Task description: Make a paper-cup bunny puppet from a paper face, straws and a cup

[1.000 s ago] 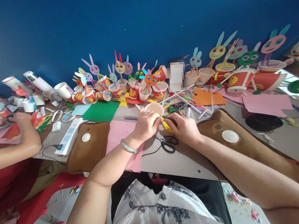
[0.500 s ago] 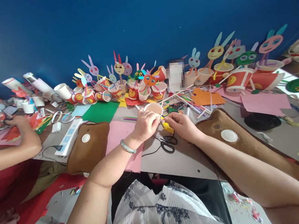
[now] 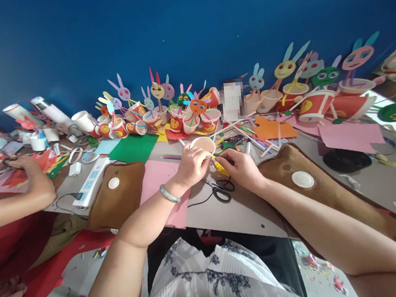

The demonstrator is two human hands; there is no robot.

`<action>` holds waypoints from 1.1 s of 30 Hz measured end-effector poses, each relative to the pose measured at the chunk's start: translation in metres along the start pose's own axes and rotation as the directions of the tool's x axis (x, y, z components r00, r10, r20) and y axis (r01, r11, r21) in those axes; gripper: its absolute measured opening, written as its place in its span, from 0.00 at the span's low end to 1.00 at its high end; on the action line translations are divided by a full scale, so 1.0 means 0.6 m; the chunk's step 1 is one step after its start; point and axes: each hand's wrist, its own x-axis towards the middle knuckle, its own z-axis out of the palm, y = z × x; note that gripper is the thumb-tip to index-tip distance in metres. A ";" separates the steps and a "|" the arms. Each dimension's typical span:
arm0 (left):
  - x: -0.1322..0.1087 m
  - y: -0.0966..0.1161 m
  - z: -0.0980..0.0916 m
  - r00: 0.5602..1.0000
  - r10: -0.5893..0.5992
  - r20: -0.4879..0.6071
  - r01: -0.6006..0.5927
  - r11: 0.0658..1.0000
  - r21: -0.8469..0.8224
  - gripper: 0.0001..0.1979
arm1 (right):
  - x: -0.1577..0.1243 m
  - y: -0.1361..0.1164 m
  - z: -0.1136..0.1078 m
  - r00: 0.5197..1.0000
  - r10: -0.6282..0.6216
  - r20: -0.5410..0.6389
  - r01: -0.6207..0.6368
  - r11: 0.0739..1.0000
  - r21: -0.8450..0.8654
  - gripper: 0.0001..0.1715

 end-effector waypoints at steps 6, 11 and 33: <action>-0.001 -0.002 0.001 1.000 -0.014 -0.017 0.014 1.000 -0.003 0.13 | 0.001 0.000 -0.001 0.993 0.048 0.109 -0.057 0.995 0.081 0.25; -0.001 -0.001 0.002 1.000 -0.008 -0.016 0.008 1.000 -0.008 0.12 | 0.000 0.000 0.000 1.000 -0.016 0.000 0.016 1.000 -0.005 0.24; -0.004 0.000 0.002 0.998 0.003 -0.060 -0.004 1.000 -0.017 0.10 | 0.005 -0.003 0.001 0.956 0.169 0.240 -0.243 0.914 0.324 0.33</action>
